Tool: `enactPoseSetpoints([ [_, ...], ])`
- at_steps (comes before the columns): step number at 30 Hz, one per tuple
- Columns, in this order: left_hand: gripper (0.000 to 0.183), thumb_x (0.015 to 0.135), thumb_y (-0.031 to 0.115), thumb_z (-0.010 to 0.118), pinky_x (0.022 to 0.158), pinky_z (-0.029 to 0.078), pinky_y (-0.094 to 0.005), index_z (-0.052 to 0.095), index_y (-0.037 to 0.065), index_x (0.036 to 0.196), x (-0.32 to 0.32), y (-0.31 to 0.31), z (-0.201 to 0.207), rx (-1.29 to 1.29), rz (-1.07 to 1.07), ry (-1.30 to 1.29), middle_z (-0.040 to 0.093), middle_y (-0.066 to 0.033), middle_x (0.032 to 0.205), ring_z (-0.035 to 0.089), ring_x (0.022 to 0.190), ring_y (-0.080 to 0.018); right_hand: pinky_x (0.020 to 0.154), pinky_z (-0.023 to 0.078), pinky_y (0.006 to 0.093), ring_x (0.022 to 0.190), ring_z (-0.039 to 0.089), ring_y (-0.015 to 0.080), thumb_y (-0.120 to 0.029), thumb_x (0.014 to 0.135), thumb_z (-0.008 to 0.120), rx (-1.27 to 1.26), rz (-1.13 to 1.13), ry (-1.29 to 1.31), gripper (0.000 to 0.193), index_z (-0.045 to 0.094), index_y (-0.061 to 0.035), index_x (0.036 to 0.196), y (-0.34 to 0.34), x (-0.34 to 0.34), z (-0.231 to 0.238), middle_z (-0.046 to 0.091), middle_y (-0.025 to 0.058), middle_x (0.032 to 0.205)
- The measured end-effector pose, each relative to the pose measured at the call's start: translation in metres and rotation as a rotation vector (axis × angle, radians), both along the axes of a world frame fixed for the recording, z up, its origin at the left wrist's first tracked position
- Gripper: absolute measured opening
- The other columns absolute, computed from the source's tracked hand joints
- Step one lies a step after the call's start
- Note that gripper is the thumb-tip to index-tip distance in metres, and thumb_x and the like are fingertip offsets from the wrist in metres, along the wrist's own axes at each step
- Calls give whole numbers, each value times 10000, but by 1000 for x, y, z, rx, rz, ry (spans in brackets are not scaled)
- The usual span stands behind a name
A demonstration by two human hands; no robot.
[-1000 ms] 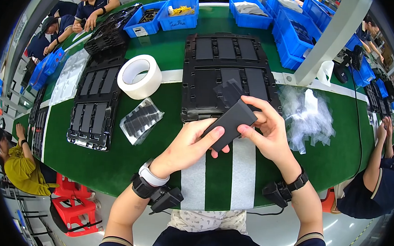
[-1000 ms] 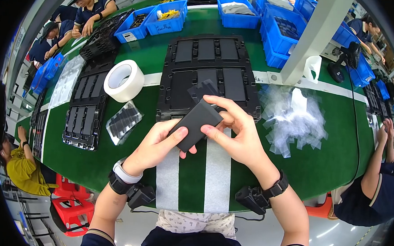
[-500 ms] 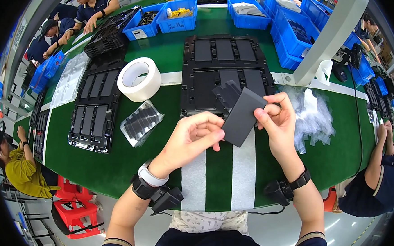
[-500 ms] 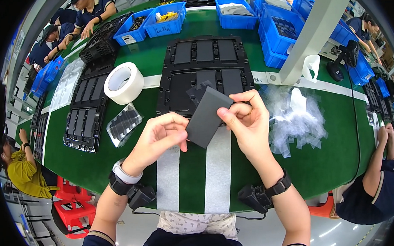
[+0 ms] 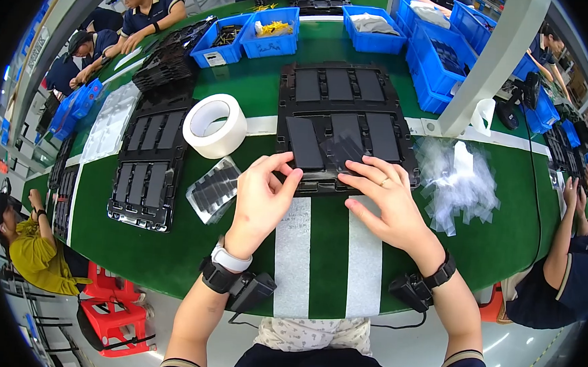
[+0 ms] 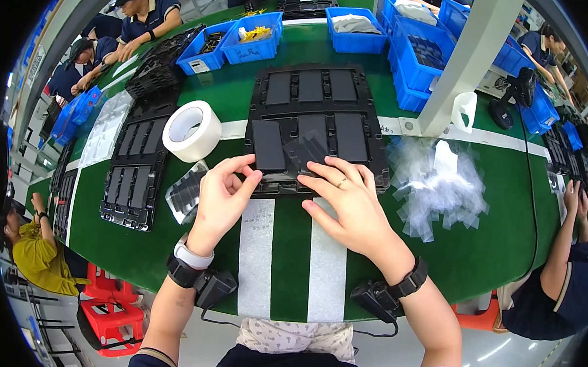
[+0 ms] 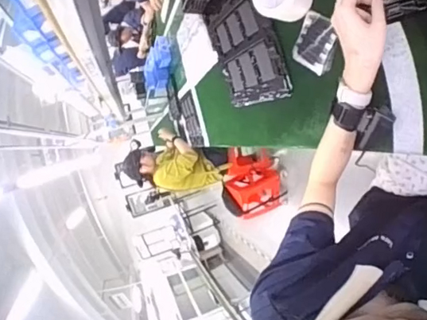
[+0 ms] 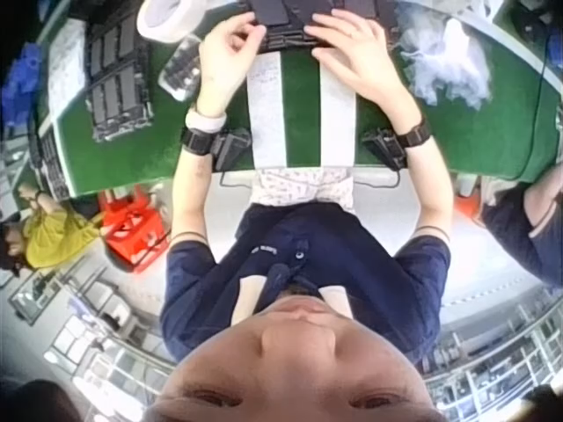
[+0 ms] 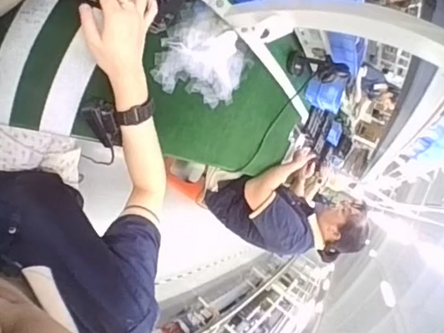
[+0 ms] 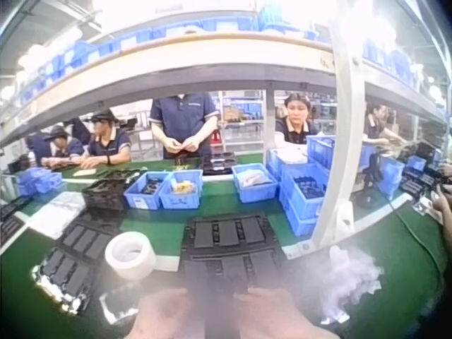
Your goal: Applying protective films and adhesive stickers to electronic enclosures on an assembly line, followed by applying a medical bandage to a mark on the arm.
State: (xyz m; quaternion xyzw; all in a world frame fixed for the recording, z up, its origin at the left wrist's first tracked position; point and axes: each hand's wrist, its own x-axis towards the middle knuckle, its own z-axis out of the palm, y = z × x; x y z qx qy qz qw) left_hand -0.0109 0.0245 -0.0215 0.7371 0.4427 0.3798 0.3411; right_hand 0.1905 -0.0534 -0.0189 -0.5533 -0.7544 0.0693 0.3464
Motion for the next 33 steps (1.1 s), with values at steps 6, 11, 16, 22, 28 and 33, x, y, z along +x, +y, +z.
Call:
enactPoseSetpoints([
  [6,299,751,56,666,421,280,-186,629,81,1047,0,-3,7,97,3,109,420,12,693,339,454,-22,931,322,395,1039,527,241,-107,723,658,73,-68,82,115,593,-86,814,3,6,-3,620,26,916],
  [11,328,750,93,672,448,279,-214,624,99,1074,-1,-5,8,136,-3,188,361,2,669,302,494,-56,928,324,393,1015,535,231,-97,720,656,55,-123,106,127,587,-87,825,4,7,-4,607,25,861],
  [16,330,752,118,677,477,304,-220,629,105,1078,-2,-4,0,257,10,213,350,2,670,309,522,-75,928,329,390,996,542,216,-96,722,658,44,-144,139,171,597,-91,881,4,4,-1,608,32,867],
  [22,147,745,103,674,560,358,-223,615,78,877,0,-4,9,90,58,84,493,-28,833,437,628,-87,918,345,384,963,556,211,-106,732,665,70,-164,119,238,613,-102,964,3,7,-3,622,41,915],
  [28,353,739,191,699,863,413,-367,593,97,1063,-2,-5,0,280,16,240,451,-170,1155,479,1040,-294,903,360,383,929,570,219,-111,729,672,69,-155,199,238,618,-99,960,3,5,0,632,34,886],
  [33,387,725,192,706,930,386,-403,596,114,1088,-1,-8,2,238,-2,281,376,-239,1262,395,1189,-375,804,426,305,859,584,199,-71,698,698,147,-154,283,207,638,-83,896,3,3,3,647,38,876],
])
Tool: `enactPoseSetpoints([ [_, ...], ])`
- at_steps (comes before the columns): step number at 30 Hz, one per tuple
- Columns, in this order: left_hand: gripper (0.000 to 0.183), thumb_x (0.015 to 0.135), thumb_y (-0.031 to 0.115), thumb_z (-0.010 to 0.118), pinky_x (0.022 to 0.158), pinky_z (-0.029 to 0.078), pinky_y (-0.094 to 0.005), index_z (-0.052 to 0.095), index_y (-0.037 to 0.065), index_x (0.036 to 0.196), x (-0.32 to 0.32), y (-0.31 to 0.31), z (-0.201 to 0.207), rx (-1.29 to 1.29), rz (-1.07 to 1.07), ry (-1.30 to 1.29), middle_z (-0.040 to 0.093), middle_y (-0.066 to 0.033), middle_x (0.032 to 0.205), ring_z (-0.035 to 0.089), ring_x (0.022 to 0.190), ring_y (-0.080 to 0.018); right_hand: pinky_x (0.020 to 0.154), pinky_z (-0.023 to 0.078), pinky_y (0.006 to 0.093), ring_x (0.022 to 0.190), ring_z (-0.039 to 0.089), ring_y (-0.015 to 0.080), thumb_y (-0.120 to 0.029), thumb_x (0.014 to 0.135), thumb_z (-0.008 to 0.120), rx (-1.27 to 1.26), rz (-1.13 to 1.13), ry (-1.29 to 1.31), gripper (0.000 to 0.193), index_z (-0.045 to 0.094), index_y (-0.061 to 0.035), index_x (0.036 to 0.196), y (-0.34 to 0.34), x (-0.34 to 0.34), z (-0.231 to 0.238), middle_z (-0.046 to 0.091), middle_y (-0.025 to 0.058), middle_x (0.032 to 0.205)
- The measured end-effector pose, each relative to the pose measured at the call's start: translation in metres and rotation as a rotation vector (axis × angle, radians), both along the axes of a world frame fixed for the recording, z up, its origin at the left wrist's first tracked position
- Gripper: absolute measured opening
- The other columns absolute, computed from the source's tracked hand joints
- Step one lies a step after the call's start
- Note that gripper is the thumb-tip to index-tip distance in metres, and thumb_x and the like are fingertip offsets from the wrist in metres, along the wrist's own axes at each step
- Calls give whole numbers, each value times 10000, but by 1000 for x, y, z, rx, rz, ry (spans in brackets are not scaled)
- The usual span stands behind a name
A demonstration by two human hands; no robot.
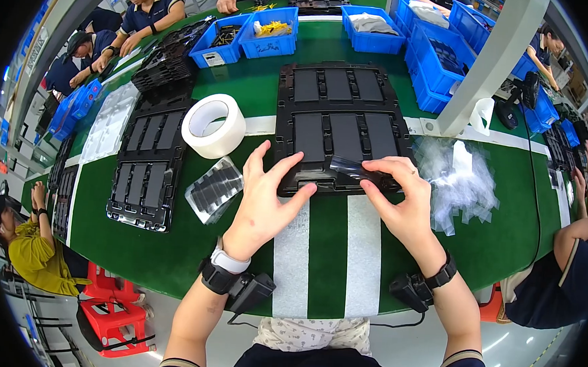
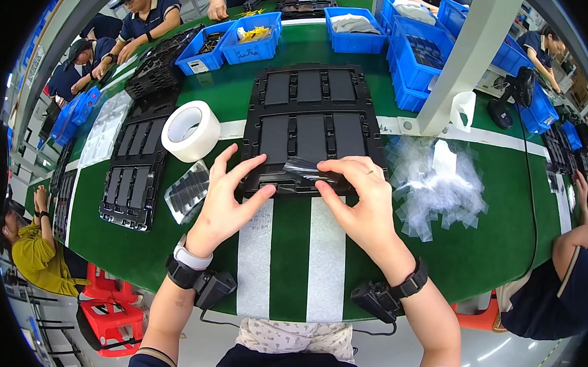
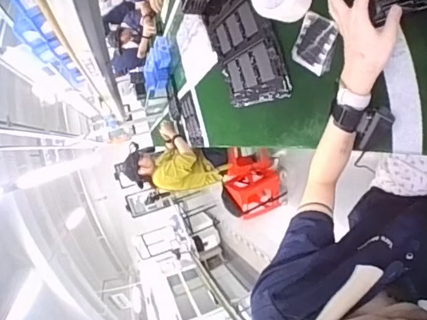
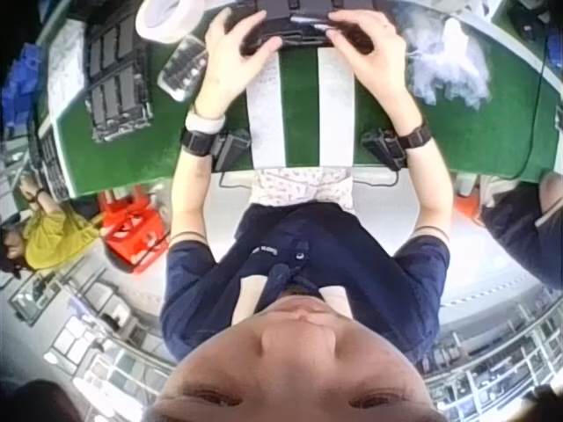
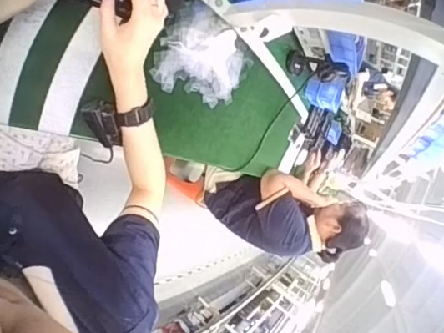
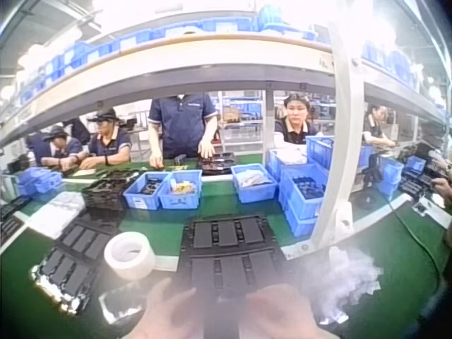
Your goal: Applying protective films and adhesive stickers to electronic enclosures on an assembly line, followed by applying a medical bandage to a mark on the arm.
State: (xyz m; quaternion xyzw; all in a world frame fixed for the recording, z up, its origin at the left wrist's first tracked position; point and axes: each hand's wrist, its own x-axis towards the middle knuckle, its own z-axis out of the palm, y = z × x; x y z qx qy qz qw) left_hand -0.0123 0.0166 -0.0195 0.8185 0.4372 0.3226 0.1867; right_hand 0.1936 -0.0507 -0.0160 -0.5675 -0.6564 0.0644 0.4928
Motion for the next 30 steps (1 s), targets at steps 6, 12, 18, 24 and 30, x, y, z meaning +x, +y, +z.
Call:
enactPoseSetpoints([
  [6,121,717,43,689,859,421,-325,643,43,828,0,7,4,0,-94,-320,555,-123,1074,542,998,-215,717,468,261,812,601,184,-16,688,696,48,129,95,218,636,-57,894,0,-1,2,657,52,871],
  [12,212,733,-10,677,706,456,-230,592,16,925,3,0,8,-281,-233,-499,570,-100,1033,571,845,-109,780,475,274,881,605,167,-9,723,680,-96,268,356,204,624,-17,919,-4,0,2,641,83,938],
  [18,359,727,37,704,603,445,-194,522,12,1035,10,-6,11,-499,-376,-590,632,-45,854,558,635,-48,792,476,290,911,595,167,34,778,624,-153,506,628,194,590,0,966,-4,0,-4,618,112,1000],
  [24,230,742,31,682,574,399,-168,550,19,931,8,-6,10,-455,-331,-570,608,-10,756,488,575,-10,781,473,268,906,581,134,23,806,604,-172,435,812,139,578,-2,940,0,0,-3,617,96,969],
  [30,103,722,7,651,532,382,-188,594,39,801,7,-5,7,-418,-381,-567,544,26,687,453,558,-23,725,443,217,821,542,74,4,827,589,-104,195,851,113,575,-5,939,2,10,-1,604,47,946],
])
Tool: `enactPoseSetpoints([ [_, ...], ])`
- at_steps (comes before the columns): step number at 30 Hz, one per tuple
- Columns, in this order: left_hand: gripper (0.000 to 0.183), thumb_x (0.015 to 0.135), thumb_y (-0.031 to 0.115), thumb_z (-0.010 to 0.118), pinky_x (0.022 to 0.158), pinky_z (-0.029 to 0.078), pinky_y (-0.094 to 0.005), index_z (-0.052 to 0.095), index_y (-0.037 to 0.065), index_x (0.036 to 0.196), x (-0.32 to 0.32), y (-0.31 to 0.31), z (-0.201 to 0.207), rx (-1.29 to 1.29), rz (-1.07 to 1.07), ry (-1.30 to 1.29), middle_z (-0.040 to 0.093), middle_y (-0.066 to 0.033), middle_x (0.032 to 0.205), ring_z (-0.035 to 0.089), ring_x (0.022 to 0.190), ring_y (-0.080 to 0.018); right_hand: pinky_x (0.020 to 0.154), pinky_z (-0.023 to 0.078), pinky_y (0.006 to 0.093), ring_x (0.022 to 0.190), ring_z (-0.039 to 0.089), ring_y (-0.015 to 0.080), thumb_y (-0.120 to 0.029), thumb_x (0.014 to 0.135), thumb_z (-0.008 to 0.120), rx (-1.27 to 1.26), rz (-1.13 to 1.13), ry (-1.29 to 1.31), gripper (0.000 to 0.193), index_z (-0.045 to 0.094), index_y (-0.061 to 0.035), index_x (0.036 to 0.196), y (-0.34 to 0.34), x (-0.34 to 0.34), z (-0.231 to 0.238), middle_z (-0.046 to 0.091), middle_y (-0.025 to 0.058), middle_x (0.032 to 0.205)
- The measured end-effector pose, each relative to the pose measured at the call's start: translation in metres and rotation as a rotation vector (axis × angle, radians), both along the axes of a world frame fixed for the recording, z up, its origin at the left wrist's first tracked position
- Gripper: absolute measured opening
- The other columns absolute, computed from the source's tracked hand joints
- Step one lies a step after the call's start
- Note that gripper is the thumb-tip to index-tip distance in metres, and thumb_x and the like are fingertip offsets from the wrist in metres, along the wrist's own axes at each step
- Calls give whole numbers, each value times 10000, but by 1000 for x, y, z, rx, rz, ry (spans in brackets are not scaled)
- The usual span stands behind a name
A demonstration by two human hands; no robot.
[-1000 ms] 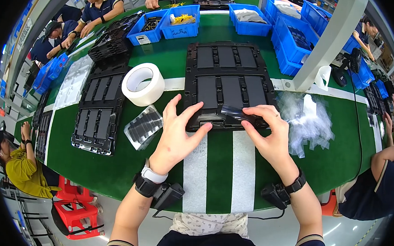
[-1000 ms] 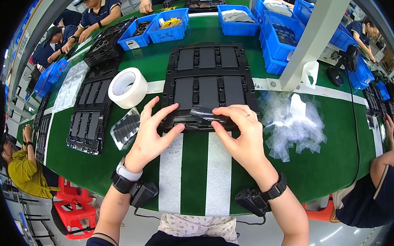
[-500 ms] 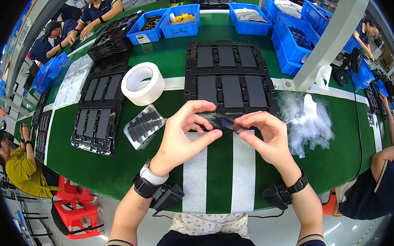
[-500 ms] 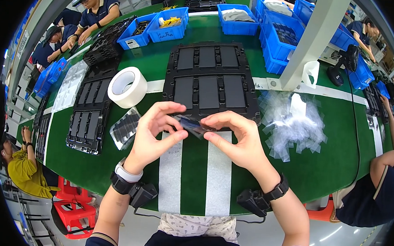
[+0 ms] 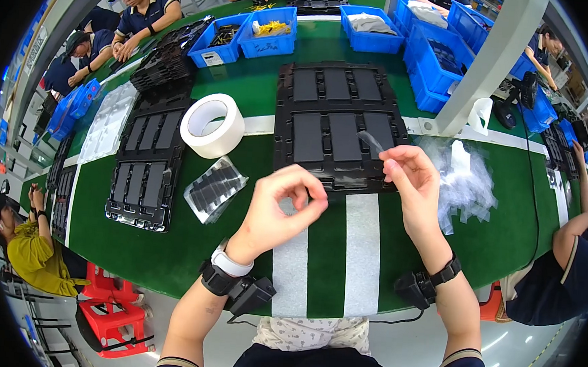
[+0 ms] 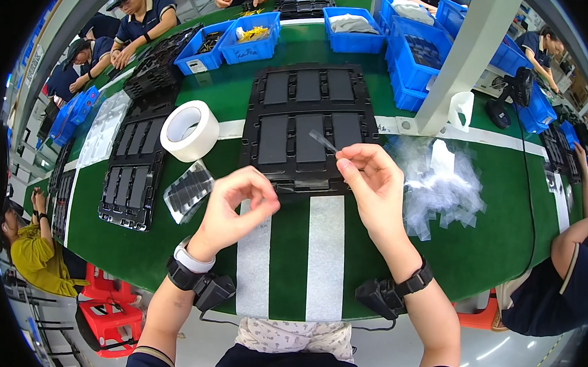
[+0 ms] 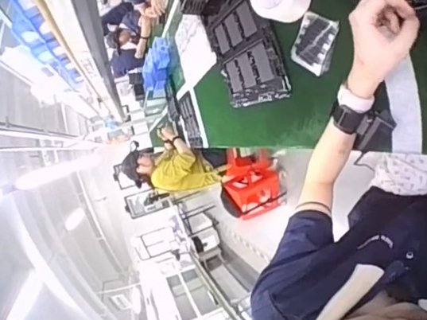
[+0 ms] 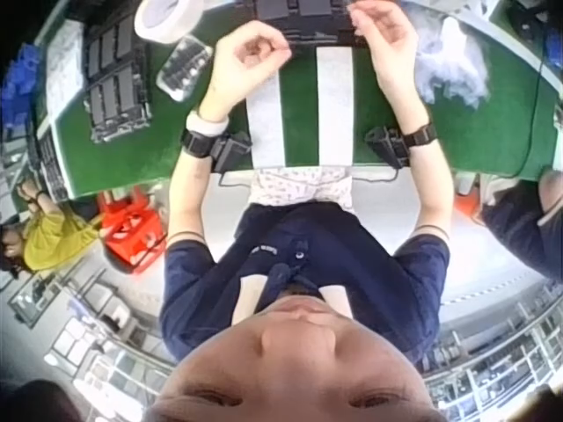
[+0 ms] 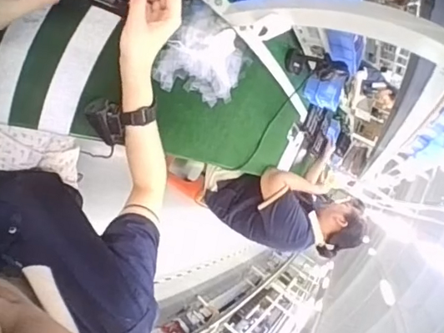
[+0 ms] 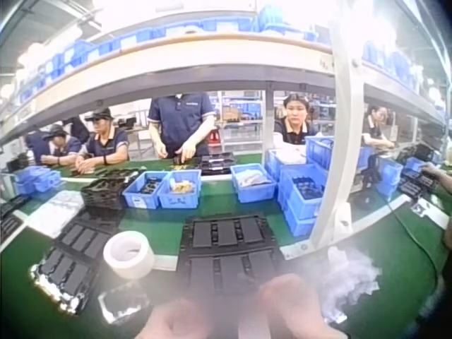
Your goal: Applying protective films and adhesive stickers to electronic enclosures on an assembly line, followed by applying a medical bandage to a mark on the arm.
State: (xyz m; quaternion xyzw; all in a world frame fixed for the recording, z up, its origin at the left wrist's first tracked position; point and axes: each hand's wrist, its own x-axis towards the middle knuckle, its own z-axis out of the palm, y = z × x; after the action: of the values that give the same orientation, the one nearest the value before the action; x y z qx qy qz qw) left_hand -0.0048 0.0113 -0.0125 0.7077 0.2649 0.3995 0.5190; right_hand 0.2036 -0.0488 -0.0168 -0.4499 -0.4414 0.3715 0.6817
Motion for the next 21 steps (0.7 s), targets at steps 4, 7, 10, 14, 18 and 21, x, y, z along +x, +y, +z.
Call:
enactPoseSetpoints([
  [4,91,668,39,658,511,399,-230,629,61,752,1,-9,6,124,-362,416,537,-24,759,477,582,-102,675,436,225,801,549,90,7,793,615,120,-117,-265,150,596,-11,941,-2,8,10,605,46,930],
  [7,111,665,89,683,525,404,-239,632,60,759,-2,-10,-2,165,-401,470,527,-30,760,481,598,-116,655,433,260,741,567,157,-17,728,650,144,-344,-757,148,616,-23,872,-14,29,31,612,65,864],
  [10,145,658,117,729,515,391,-220,647,63,764,-4,-11,3,324,-419,342,545,-18,770,471,600,-99,671,450,342,810,575,258,-70,716,643,-62,-370,-1154,116,634,-35,826,-25,52,33,617,84,852],
  [14,201,670,174,742,496,397,-236,662,67,820,1,-10,1,246,-313,466,544,-19,691,490,548,-102,700,459,373,868,564,279,-103,709,640,-385,-304,-1560,87,654,-46,773,-37,77,15,616,87,855],
  [18,195,698,141,711,469,388,-248,662,64,870,-1,-9,-2,229,-257,541,462,-16,510,461,464,-110,712,472,376,861,579,274,-114,695,646,-160,-344,-1509,96,660,-41,756,-16,65,41,627,97,863],
  [21,209,714,137,696,466,378,-269,660,88,915,-2,-10,-6,241,-308,548,442,-17,504,441,459,-120,654,494,349,694,626,287,-69,691,633,-85,-123,-1242,99,646,-5,765,29,64,54,638,139,739],
])
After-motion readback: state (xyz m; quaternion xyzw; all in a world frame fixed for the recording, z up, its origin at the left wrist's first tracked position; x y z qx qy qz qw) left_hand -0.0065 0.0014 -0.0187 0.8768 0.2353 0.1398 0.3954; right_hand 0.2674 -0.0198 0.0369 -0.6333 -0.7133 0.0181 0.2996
